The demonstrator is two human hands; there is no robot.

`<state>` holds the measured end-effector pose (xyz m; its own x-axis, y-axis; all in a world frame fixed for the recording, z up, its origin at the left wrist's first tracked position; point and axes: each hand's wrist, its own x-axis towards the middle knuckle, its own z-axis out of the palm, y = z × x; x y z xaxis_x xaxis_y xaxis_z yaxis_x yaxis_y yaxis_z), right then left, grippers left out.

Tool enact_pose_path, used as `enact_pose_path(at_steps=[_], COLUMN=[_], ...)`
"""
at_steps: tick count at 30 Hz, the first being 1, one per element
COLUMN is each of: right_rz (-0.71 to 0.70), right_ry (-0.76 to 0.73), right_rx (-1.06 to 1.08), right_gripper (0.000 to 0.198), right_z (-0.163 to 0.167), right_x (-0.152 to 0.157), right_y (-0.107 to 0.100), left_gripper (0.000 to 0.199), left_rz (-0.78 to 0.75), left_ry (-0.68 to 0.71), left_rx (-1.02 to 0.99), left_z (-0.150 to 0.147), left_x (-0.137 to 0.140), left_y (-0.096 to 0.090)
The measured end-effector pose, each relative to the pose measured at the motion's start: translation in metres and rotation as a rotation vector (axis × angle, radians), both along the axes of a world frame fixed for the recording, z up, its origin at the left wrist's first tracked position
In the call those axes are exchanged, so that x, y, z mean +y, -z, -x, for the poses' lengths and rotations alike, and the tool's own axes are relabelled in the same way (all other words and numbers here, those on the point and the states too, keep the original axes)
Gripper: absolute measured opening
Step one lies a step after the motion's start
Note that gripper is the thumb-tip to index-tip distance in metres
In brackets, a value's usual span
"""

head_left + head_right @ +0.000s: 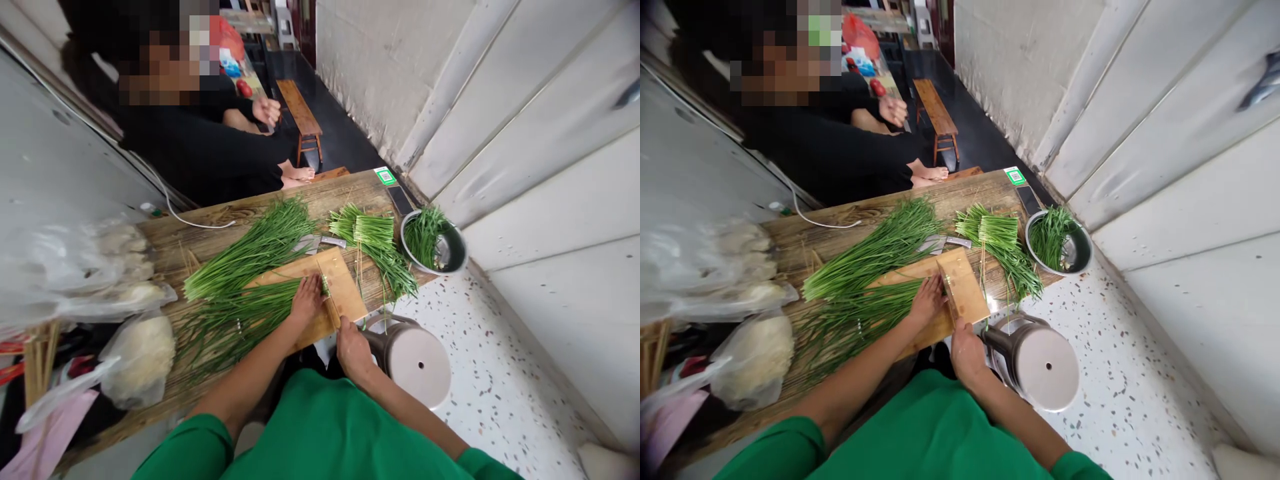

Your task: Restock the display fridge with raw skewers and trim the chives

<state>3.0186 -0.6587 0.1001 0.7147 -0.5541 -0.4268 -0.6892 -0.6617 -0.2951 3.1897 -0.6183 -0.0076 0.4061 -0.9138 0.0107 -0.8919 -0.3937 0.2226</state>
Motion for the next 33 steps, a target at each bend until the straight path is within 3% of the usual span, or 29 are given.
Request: enact_pose_path(at_steps=[11, 20, 33], right_rz=[0.023, 0.015, -0.039], right_ry=[0.005, 0.044, 0.073], right_rx=[0.086, 0.133, 0.029], right_gripper=[0.032, 0.024, 0.019], right_z=[-0.010, -0.013, -0.015], right_x=[0.000, -0.007, -0.014], right_y=[-0.007, -0.001, 0.013], left_gripper=[0.053, 0.051, 0.047], left_rz=[0.004, -0.015, -0.026], left_ry=[0.024, 0.062, 0.078], left_rx=[-0.017, -0.060, -0.070], left_z=[-0.005, -0.008, -0.010], left_x=[-0.006, -0.012, -0.017], left_y=[-0.003, -0.005, -0.001])
